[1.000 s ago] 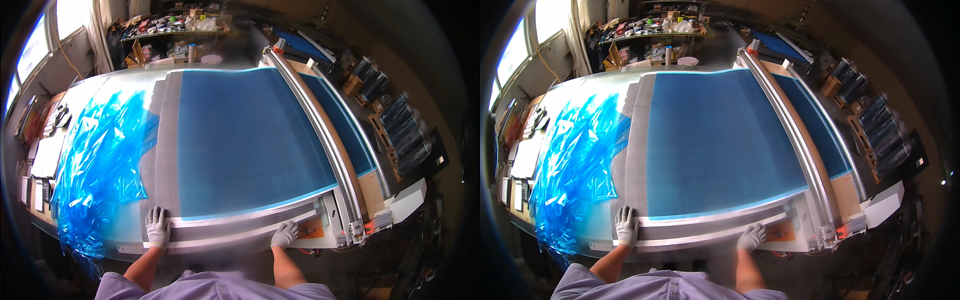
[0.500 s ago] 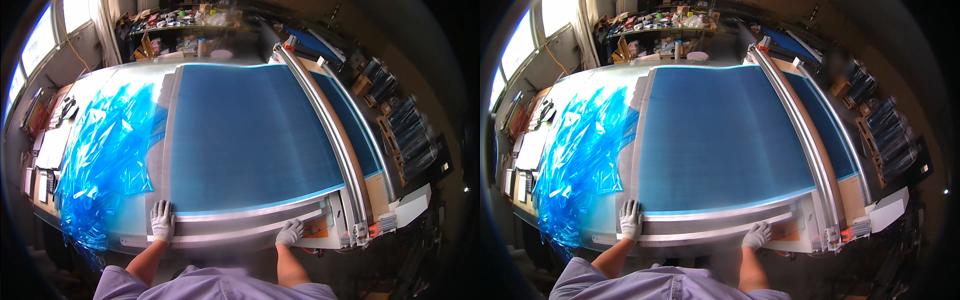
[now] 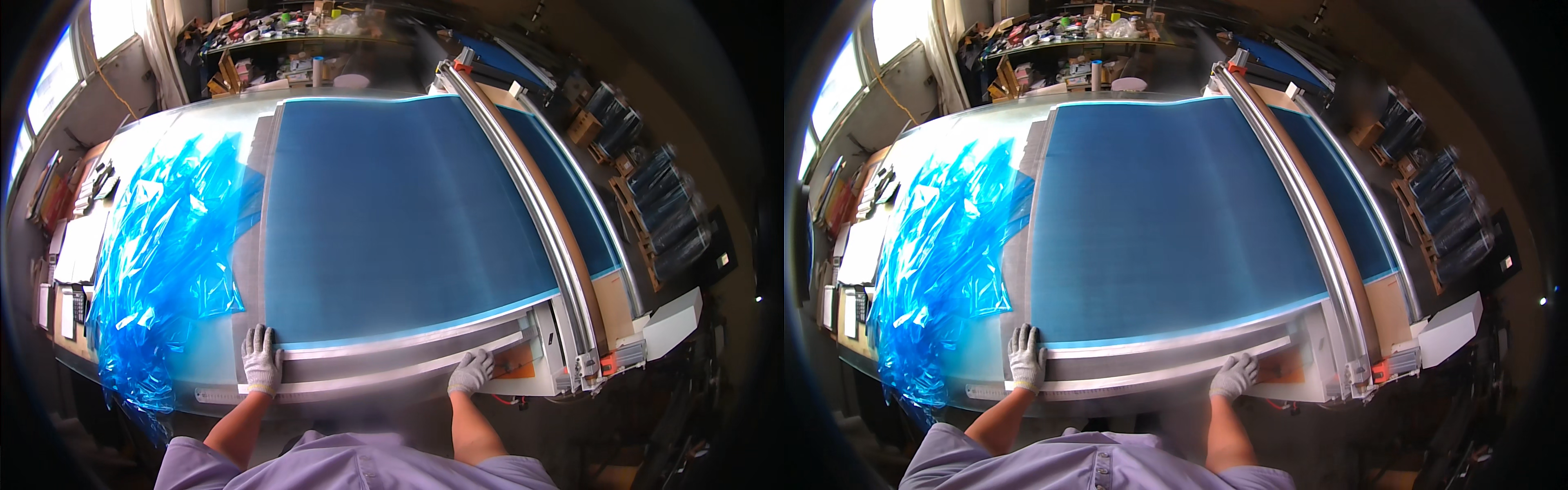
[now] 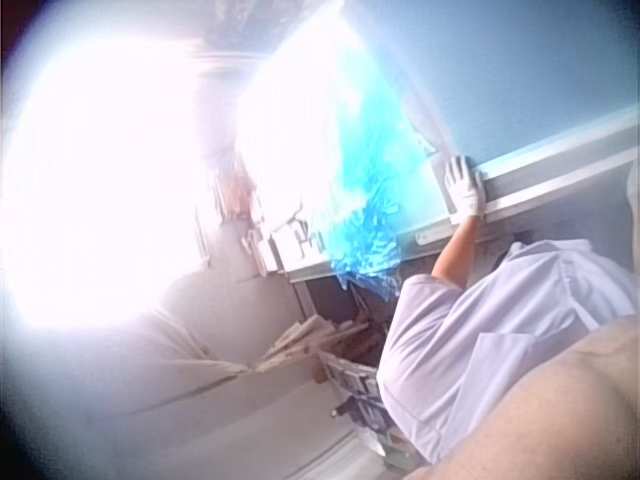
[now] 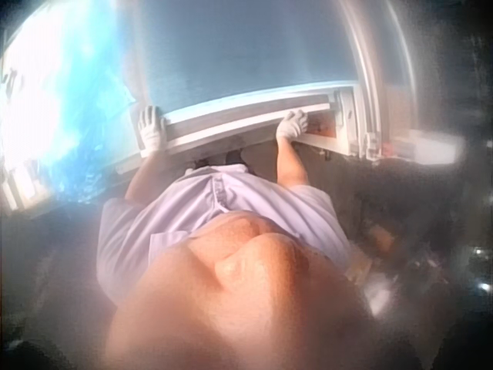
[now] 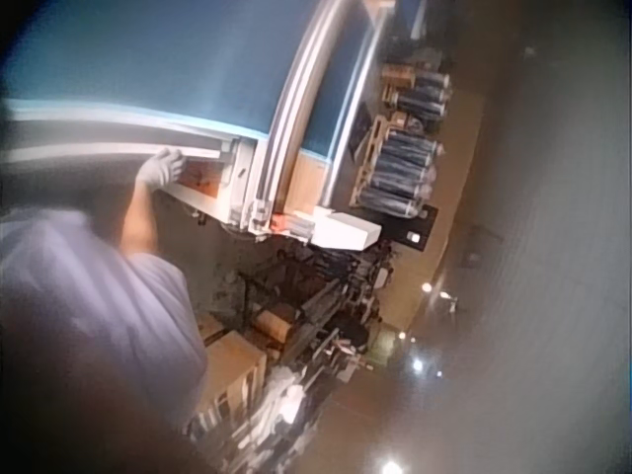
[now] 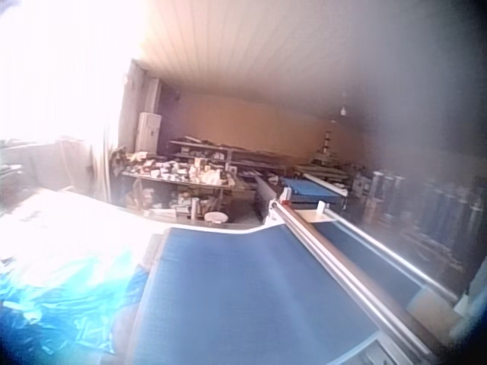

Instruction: The person uses a calculator and ruler at a desk, then moves to a large cutting machine to process a blue solar panel. They align the panel using a ruler, operate the machine's touchscreen, and remove the protective blue film from the cut panel.

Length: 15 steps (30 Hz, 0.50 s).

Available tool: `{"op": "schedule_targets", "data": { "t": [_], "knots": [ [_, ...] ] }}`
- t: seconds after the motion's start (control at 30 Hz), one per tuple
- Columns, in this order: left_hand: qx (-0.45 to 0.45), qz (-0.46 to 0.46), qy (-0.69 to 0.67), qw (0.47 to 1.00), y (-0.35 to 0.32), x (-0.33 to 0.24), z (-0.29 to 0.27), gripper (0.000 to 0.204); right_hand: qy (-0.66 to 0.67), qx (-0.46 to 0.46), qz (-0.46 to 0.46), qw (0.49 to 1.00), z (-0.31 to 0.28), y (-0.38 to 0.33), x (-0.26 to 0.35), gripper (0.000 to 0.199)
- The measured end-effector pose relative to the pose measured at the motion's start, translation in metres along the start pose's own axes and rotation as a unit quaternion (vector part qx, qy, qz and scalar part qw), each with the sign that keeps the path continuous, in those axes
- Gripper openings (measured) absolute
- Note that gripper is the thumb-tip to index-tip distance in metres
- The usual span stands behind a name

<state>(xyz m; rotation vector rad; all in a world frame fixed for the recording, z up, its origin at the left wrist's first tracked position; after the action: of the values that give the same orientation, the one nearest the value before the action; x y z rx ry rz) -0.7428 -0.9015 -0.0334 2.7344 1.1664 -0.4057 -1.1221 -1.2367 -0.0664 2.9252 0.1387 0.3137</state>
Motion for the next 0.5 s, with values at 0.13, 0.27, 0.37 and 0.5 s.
{"op": "schedule_targets", "data": {
  "t": [0.13,0.27,0.37,0.5],
  "knots": [
    [0.001,0.0,-0.004,1.0,0.0002,-0.0016,-0.0016,0.059,0.007,0.007,0.004,1.0,-0.0007,-0.0001,-0.001,0.035],
    [0.003,-0.001,0.0,1.0,0.0002,-0.0033,-0.0029,0.059,0.006,-0.006,-0.002,1.0,0.0025,0.0004,-0.0032,0.034],
    [0.001,0.001,0.004,1.0,0.0003,-0.0023,-0.0025,0.059,0.007,-0.005,-0.003,1.0,0.002,0.0006,-0.0021,0.034],
    [0.004,0.0,0.004,1.0,0.0008,-0.0028,-0.0027,0.058,0.003,-0.012,-0.004,1.0,0.0016,-0.0003,-0.0026,0.033]
  ]
}}
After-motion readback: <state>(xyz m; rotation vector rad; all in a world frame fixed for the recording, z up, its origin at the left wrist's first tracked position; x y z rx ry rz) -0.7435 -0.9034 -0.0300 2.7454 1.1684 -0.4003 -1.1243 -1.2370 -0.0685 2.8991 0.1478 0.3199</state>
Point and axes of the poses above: each hand's wrist, its own y-axis towards the middle knuckle, its own z-axis out of the palm, x = y × z, the point moved 4 cm from there along y, towards the middle knuckle, and after that the axes turned 9 degrees about x, right-handed, at the moved point
